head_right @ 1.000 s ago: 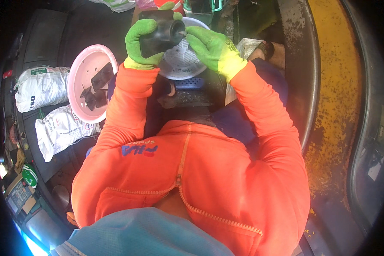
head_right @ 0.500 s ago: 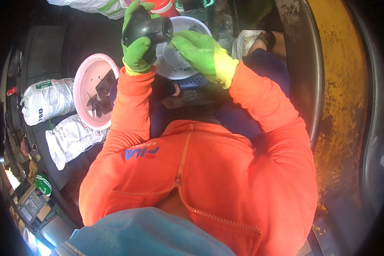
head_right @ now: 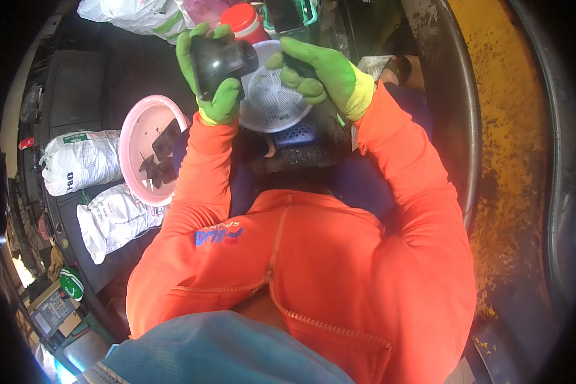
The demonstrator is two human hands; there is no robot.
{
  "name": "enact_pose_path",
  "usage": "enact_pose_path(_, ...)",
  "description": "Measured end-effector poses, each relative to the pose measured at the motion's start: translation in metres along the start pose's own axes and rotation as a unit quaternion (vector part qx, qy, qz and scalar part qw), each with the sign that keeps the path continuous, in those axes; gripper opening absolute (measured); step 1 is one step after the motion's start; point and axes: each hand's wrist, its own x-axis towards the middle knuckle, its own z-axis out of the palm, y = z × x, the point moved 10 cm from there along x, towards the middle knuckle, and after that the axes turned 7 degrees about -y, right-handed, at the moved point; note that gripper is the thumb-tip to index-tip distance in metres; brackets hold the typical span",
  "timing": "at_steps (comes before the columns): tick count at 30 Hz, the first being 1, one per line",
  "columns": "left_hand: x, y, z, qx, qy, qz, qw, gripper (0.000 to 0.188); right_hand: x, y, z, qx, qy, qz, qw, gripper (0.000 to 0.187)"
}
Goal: The person sits on the floor and repeatedly cleans small dark metal parts using a cloth. They pick each part from a blue basket, wipe it thoroughly, and place it into a pink basin. The process is repeated for multiple parts throughout the clip.
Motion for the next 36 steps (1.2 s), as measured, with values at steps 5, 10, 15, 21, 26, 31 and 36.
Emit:
enact_pose_path(5,-0.004,0.006,0.036,0.068,-0.148,0.033,0.986,0.114,0.009,-0.007,-0.006,-0.089,0.033,-0.056,0.994,0.033)
enact_pose_path(10,-0.018,-0.046,0.051,0.520,-0.311,-0.123,0.786,0.102,-0.021,-0.070,0.013,-0.548,0.077,-0.378,0.742,0.034)
enact_pose_path(15,-0.054,-0.075,0.048,-0.384,0.027,-0.446,0.808,0.070,-0.019,-0.050,0.036,-0.738,0.017,-0.375,0.561,0.041)
enact_pose_path(21,-0.046,-0.084,0.027,-0.457,0.123,-0.412,0.779,0.064,-0.002,-0.057,-0.022,-0.464,0.124,-0.201,0.854,0.025)
enact_pose_path(26,-0.042,-0.077,0.018,-0.425,0.140,-0.394,0.803,0.061,-0.013,-0.059,0.014,-0.633,0.080,-0.340,0.691,0.023)
enact_pose_path(31,-0.034,-0.061,0.019,-0.389,0.119,-0.393,0.825,0.065,-0.018,-0.055,0.025,-0.647,0.076,-0.392,0.650,0.025)
enact_pose_path(36,-0.018,-0.044,0.022,-0.470,0.094,-0.328,0.814,0.068,-0.017,-0.049,0.034,-0.648,0.085,-0.405,0.640,0.028)
